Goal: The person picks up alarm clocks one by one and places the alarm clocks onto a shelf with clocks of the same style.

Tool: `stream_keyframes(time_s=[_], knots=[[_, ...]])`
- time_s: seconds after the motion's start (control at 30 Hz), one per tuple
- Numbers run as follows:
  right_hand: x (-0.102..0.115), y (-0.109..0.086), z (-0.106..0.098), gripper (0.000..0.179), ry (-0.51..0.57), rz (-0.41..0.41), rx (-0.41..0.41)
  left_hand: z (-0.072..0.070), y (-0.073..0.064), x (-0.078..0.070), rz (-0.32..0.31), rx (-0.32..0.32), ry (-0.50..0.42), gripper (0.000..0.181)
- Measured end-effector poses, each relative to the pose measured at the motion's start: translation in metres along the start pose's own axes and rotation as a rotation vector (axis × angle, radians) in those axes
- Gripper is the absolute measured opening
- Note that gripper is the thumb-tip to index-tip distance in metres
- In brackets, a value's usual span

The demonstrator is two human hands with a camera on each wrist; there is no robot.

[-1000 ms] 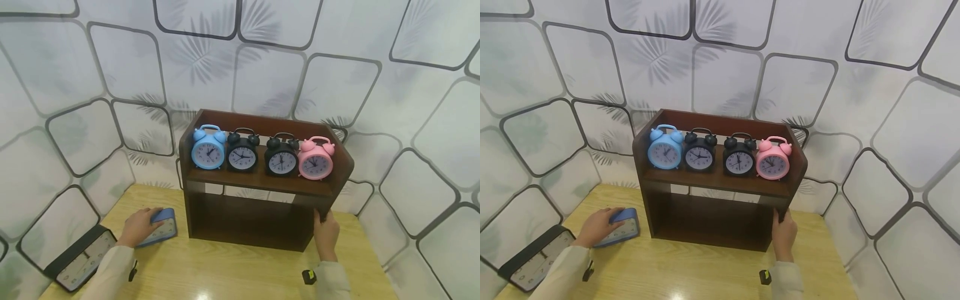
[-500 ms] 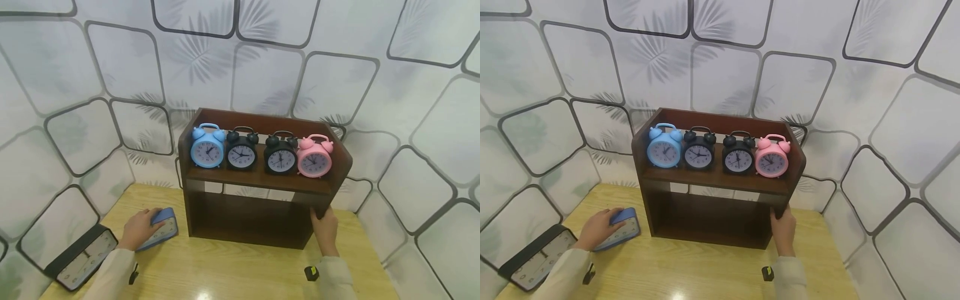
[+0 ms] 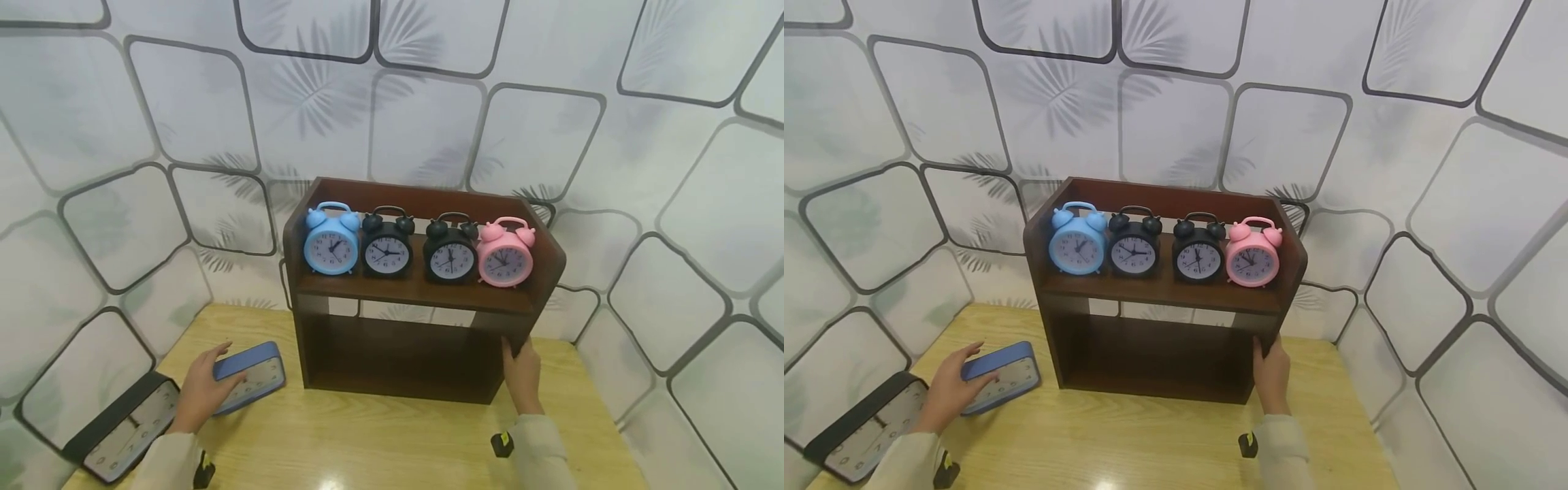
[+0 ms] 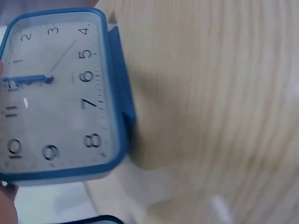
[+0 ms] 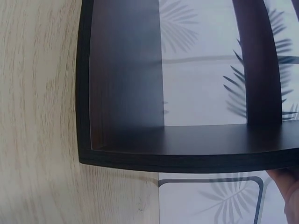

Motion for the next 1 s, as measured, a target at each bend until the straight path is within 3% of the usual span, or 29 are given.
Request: stream_keyframes(time_s=[0.07, 0.17, 0.3, 0.57, 0.83, 1.0], knots=[[0.000, 0.000, 0.000, 0.029, -0.004, 0.004, 0.001, 0.001, -0.004, 0.004, -0.041, -0.013, -0.088, 0.071], [-0.001, 0.000, 0.001, 0.029, -0.003, 0.020, 0.012, 0.004, -0.008, 0.009, -0.106, -0.013, -0.144, 0.067], [-0.001, 0.000, 0.002, 0.029, 0.002, 0.043, 0.020, 0.007, -0.011, 0.012, -0.120, -0.039, -0.102, 0.058], [0.000, -0.001, 0.001, 0.031, -0.016, 0.040, -0.003, 0.010, -0.014, 0.008, -0.098, -0.149, -0.081, 0.050], [-0.001, -0.001, 0.003, 0.031, -0.023, 0.033, -0.027, 0.015, -0.020, 0.012, -0.176, -0.155, -0.189, 0.080], [-0.001, -0.001, 0.003, 0.030, -0.023, 0.035, -0.032, 0.018, -0.026, 0.015, -0.270, -0.135, -0.271, 0.085]])
Point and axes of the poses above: each hand's wrist, its own y-axis towards the middle knuckle, its own z-axis out of the palm, x = y × z, the point moved 2 cm from there along y, towards the middle knuckle, and after that the axes turned 7 degrees about x, right-handed, at the moved point
